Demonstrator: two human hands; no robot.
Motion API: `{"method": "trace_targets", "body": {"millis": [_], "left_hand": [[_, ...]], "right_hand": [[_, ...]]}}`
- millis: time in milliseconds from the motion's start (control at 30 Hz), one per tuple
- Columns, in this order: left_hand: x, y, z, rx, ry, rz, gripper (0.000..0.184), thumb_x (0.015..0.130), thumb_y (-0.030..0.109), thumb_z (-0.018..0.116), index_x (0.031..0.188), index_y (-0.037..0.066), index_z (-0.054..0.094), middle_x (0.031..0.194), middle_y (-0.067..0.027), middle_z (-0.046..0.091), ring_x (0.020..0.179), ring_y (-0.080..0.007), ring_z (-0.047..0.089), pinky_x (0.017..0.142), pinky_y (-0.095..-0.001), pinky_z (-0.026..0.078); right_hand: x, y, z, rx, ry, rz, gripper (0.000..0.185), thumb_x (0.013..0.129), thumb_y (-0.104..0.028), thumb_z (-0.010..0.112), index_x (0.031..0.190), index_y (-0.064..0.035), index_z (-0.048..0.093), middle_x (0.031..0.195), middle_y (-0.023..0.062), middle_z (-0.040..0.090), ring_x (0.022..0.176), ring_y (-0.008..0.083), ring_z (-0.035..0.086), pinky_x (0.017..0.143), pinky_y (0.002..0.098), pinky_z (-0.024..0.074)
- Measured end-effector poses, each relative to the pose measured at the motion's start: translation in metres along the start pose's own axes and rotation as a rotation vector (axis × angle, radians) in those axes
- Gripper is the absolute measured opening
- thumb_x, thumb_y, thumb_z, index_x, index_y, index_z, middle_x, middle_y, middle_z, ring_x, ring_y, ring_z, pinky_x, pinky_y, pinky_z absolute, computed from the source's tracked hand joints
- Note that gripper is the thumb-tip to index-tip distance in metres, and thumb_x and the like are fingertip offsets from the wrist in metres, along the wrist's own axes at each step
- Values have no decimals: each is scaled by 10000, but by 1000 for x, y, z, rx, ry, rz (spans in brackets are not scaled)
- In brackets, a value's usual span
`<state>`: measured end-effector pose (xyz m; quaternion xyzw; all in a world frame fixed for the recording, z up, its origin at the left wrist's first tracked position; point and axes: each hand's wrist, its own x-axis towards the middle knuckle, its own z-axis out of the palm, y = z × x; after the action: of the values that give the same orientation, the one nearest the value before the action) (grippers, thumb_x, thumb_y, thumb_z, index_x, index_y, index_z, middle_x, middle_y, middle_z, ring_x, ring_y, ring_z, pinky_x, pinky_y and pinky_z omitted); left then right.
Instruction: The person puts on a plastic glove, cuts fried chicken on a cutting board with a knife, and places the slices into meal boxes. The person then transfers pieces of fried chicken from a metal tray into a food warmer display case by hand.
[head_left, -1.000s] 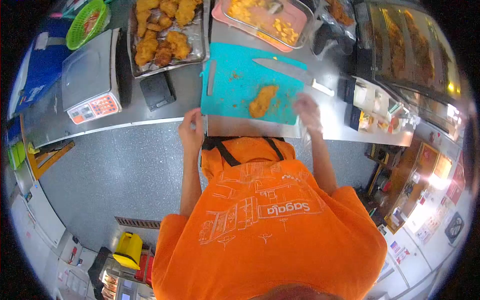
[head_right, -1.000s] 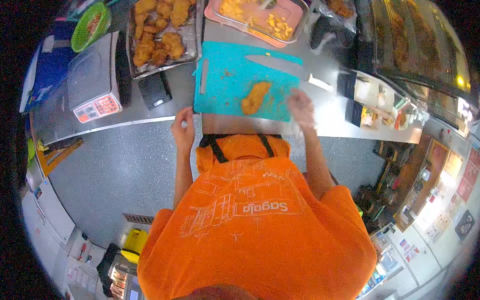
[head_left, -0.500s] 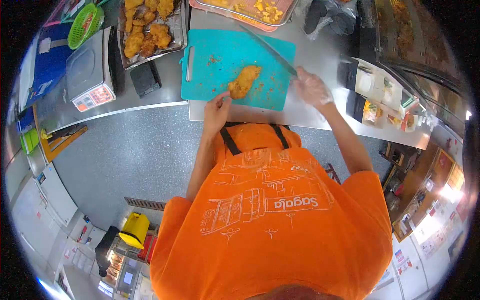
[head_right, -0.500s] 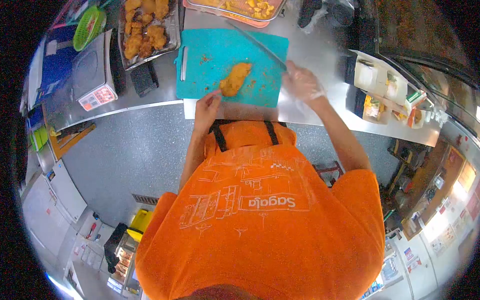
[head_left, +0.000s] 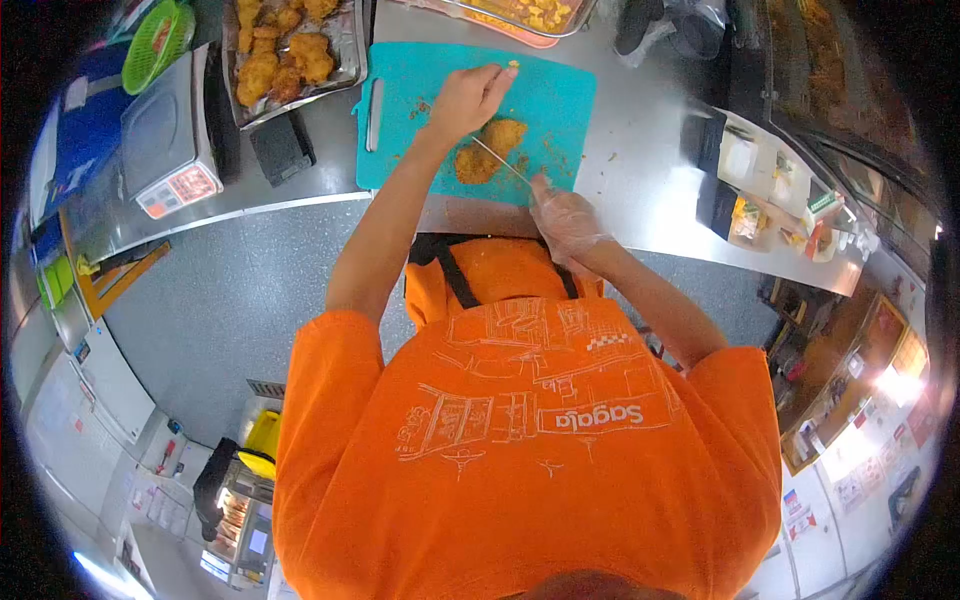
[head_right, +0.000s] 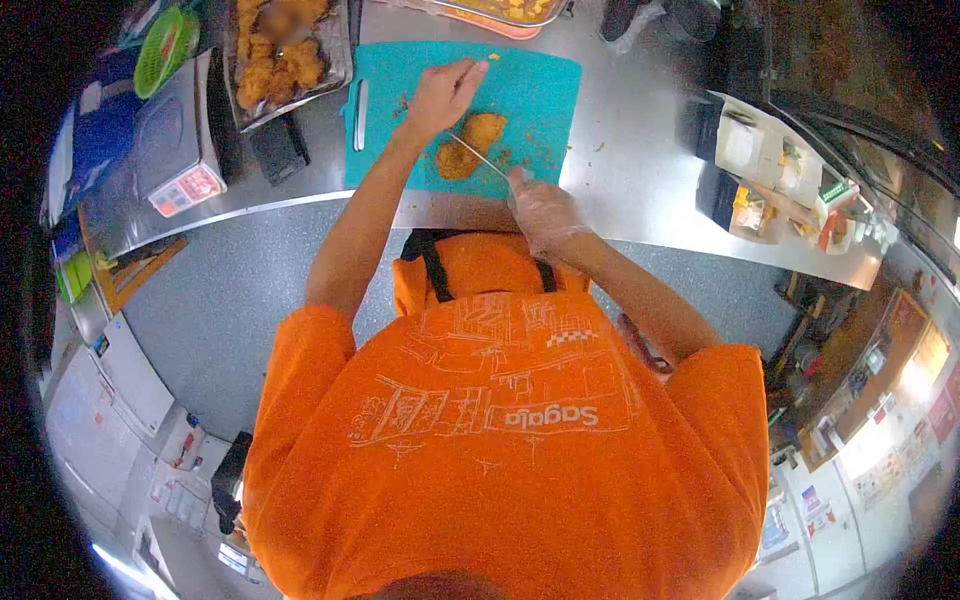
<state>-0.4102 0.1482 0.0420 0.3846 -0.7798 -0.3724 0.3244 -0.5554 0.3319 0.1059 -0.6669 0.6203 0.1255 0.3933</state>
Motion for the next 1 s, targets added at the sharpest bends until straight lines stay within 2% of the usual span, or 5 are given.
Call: {"method": "trace_targets", "body": {"millis": [267, 467, 667, 767, 1000], "left_hand": [[5, -22, -2, -22, -72, 54, 483, 994, 369, 439, 720, -10, 560, 654, -252, 535, 605, -446, 546, 556, -479, 417], [22, -22, -23, -43, -106, -25, 425, 961, 364, 510, 766, 15, 653, 619, -216, 558, 555, -399, 557, 531, -458, 447], [28, -18, 6, -127, -112, 155, 436, 961, 370, 518, 731, 17, 630, 584, -199, 527, 504, -379, 511, 496, -425, 412], [26, -17, 0, -45, -325, -5, 478, 986, 389, 455, 778, -9, 617, 682, -224, 580, 647, -422, 566, 616, -446, 461], [29, -36, 7, 18, -259, 97, 482, 980, 433, 428, 800, 65, 682, 686, -194, 626, 652, -419, 603, 629, -490, 498]], "right_hand": [[26, -19, 17, 9, -49, 166, 560, 702, -2, 705, 1160, 49, 387, 924, 276, 638, 873, 430, 654, 706, 482, 555], [17, -37, -18, 159, -23, 133, 518, 759, -8, 651, 1202, 36, 388, 901, 272, 633, 847, 436, 649, 671, 504, 550], [4, -35, -21, 92, -22, 230, 433, 823, -45, 595, 1194, 37, 388, 856, 269, 633, 819, 437, 650, 676, 511, 545], [7, -33, -8, 88, 1, 227, 439, 832, -43, 589, 1210, 46, 383, 842, 269, 637, 813, 440, 650, 684, 501, 546], [30, -31, 16, 107, 48, 209, 419, 859, -53, 549, 1226, 40, 371, 892, 280, 636, 869, 436, 647, 697, 505, 534]]}}
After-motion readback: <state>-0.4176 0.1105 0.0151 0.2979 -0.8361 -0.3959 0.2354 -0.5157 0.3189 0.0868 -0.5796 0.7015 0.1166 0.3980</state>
